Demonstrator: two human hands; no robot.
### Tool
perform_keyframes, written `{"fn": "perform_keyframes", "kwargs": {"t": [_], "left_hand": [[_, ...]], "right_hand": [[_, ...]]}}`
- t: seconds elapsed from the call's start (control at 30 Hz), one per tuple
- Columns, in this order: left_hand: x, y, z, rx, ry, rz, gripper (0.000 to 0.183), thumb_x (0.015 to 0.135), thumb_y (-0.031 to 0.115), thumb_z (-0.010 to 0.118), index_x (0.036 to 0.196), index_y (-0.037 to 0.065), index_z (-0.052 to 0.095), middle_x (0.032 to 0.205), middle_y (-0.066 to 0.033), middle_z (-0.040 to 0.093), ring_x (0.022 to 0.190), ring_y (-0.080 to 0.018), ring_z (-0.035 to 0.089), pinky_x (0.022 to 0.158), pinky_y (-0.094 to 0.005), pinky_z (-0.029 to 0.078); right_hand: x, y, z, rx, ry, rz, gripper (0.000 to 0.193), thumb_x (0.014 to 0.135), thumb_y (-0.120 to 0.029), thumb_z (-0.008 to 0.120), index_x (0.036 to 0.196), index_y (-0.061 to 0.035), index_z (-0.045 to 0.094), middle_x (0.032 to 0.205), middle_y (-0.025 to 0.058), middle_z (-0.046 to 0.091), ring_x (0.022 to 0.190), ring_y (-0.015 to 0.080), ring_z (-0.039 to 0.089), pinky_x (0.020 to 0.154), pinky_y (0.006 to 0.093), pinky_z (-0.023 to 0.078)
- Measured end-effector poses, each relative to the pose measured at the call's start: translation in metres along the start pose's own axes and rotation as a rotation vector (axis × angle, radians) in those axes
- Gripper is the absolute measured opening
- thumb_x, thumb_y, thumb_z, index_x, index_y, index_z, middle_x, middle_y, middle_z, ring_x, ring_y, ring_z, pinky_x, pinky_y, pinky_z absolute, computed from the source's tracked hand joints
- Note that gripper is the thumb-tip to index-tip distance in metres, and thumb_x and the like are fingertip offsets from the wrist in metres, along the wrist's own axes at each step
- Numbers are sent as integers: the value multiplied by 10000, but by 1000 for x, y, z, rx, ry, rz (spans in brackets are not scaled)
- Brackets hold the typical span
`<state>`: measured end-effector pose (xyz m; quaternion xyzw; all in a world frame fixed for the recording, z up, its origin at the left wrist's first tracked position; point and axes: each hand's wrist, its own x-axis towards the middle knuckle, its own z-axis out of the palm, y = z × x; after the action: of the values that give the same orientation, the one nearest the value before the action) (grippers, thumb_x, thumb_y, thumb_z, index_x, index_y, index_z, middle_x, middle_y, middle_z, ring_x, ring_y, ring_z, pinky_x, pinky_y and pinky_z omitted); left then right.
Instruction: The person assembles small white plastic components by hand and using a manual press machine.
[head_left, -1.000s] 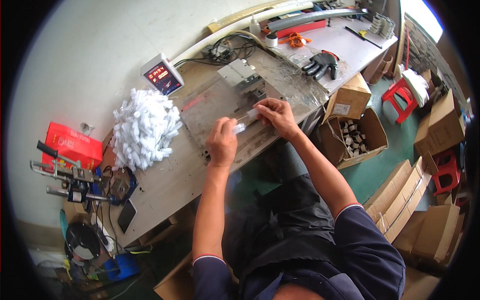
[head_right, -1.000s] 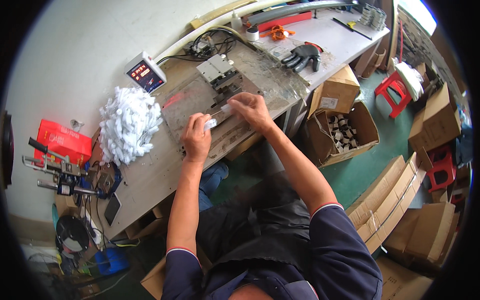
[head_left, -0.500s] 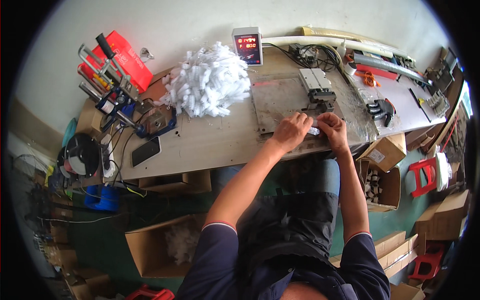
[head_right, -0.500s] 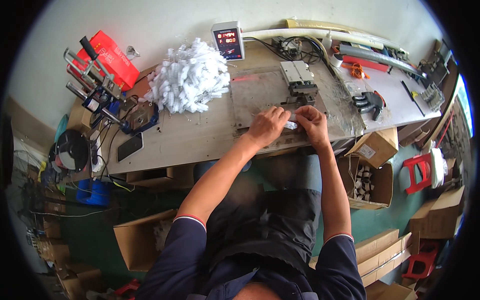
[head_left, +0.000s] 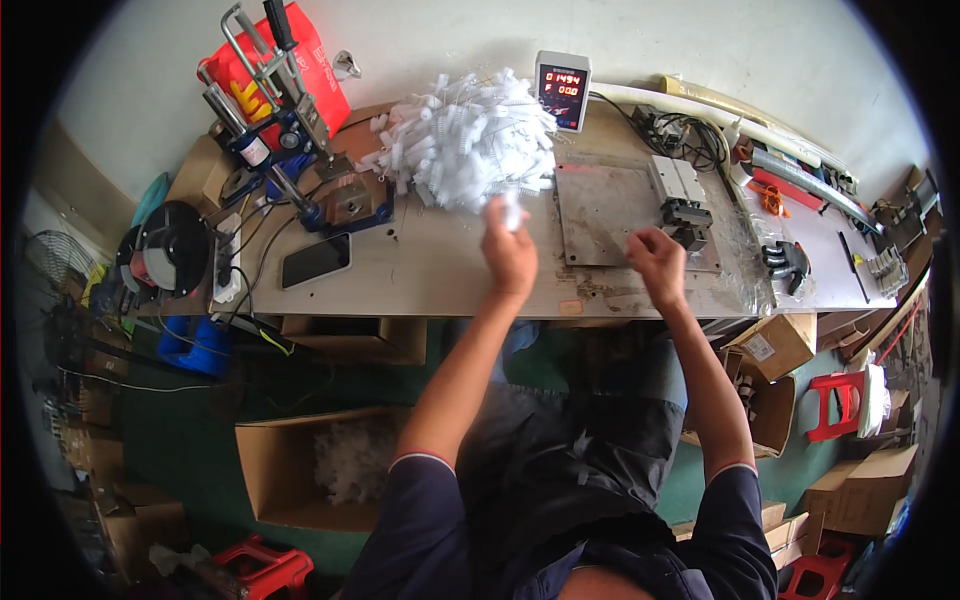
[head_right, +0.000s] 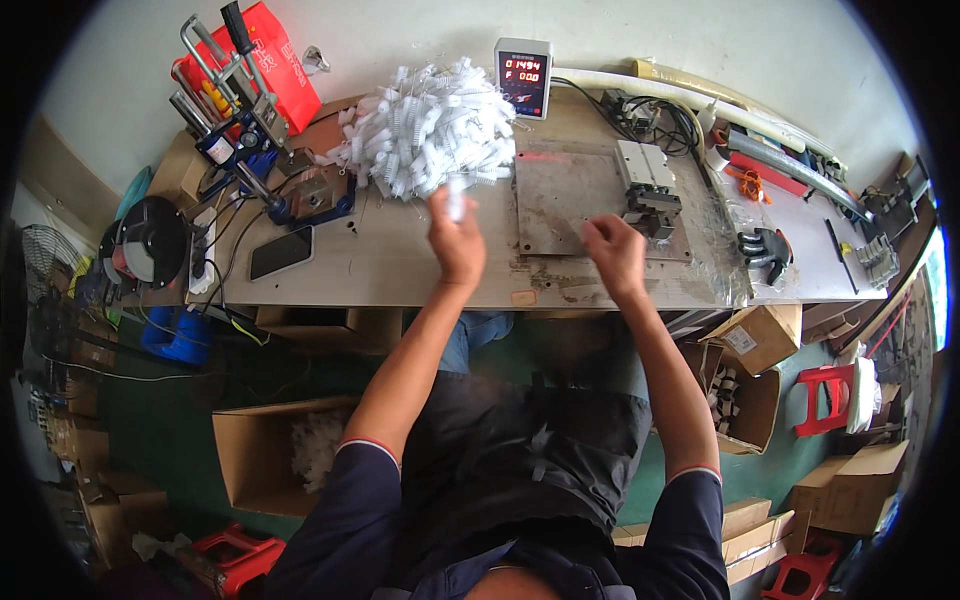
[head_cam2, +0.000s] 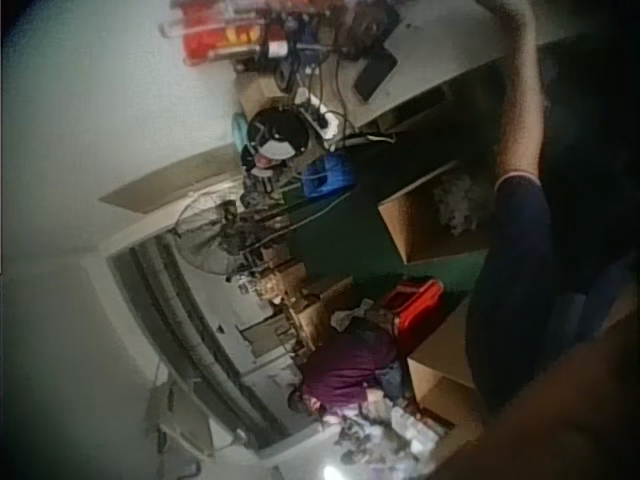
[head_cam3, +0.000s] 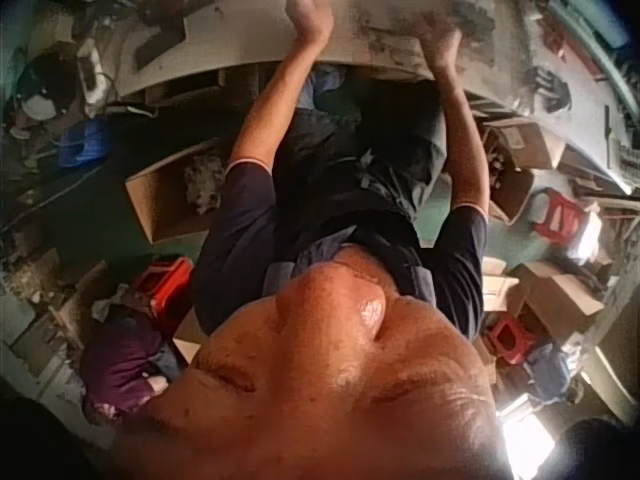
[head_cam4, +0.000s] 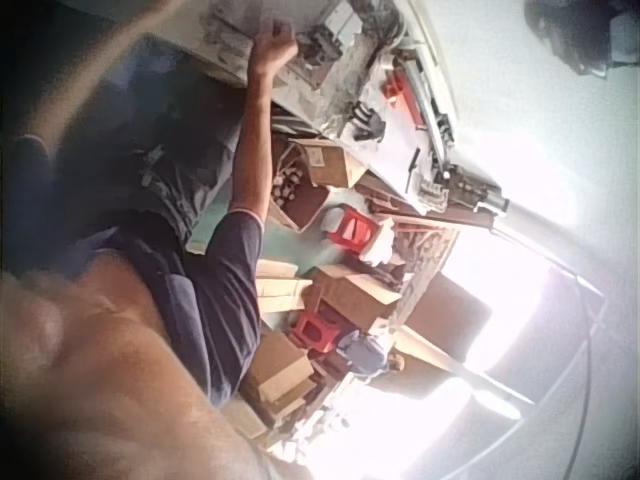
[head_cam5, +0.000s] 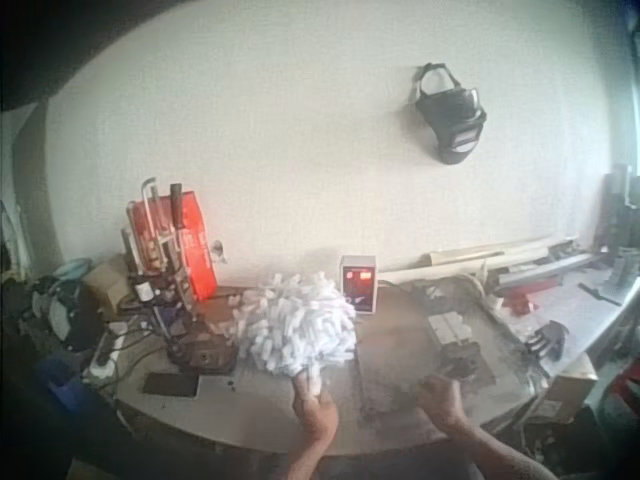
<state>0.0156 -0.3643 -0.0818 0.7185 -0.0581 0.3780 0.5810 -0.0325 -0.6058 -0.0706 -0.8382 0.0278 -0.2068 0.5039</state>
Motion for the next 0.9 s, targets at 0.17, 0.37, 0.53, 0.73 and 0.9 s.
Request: {"fn": "perform_keyframes", "kwargs": {"t": [0.17, 0.37, 0.53, 0.73, 0.9], "left_hand": [[14, -28, -32, -92, 359, -280, 167, 1038, 96, 554, 1167, -5, 524, 878, -109, 672, 785, -196, 642, 748, -383, 534], [6, -8, -5, -73, 236, -232, 246, 983, 16, 576, 1225, 24, 537, 834, -95, 630, 790, -221, 638, 784, -376, 524], [17, -30, -18, 2, 333, -209, 261, 969, -36, 547, 1217, 44, 532, 878, -109, 640, 816, -216, 652, 767, -370, 534], [11, -22, 4, -59, 227, -223, 351, 946, -17, 578, 1283, 37, 500, 1158, -255, 651, 1107, -451, 642, 934, -464, 506], [10, -24, -13, -135, 255, -219, 371, 925, -72, 571, 1269, 34, 480, 1078, -225, 646, 994, -444, 647, 845, -449, 517]], "right_hand": [[19, -82, 122, -297, -162, -269, 208, 858, -238, 762, 974, -69, 725, 979, 117, 744, 894, 318, 703, 777, 428, 560], [46, -66, 188, -611, -216, -460, 249, 863, -253, 703, 1072, -124, 664, 1029, 123, 719, 1005, 331, 688, 810, 476, 556], [49, -71, 215, -582, -231, -512, 329, 914, -411, 654, 895, -84, 621, 866, 175, 711, 824, 390, 707, 708, 493, 558], [62, -43, 168, -519, -299, -476, 262, 917, -274, 676, 847, -24, 648, 791, 241, 675, 730, 453, 662, 654, 523, 505], [41, -51, 136, -376, -376, -464, 98, 856, -84, 692, 844, -3, 638, 735, 207, 665, 681, 399, 667, 653, 471, 516]]}}
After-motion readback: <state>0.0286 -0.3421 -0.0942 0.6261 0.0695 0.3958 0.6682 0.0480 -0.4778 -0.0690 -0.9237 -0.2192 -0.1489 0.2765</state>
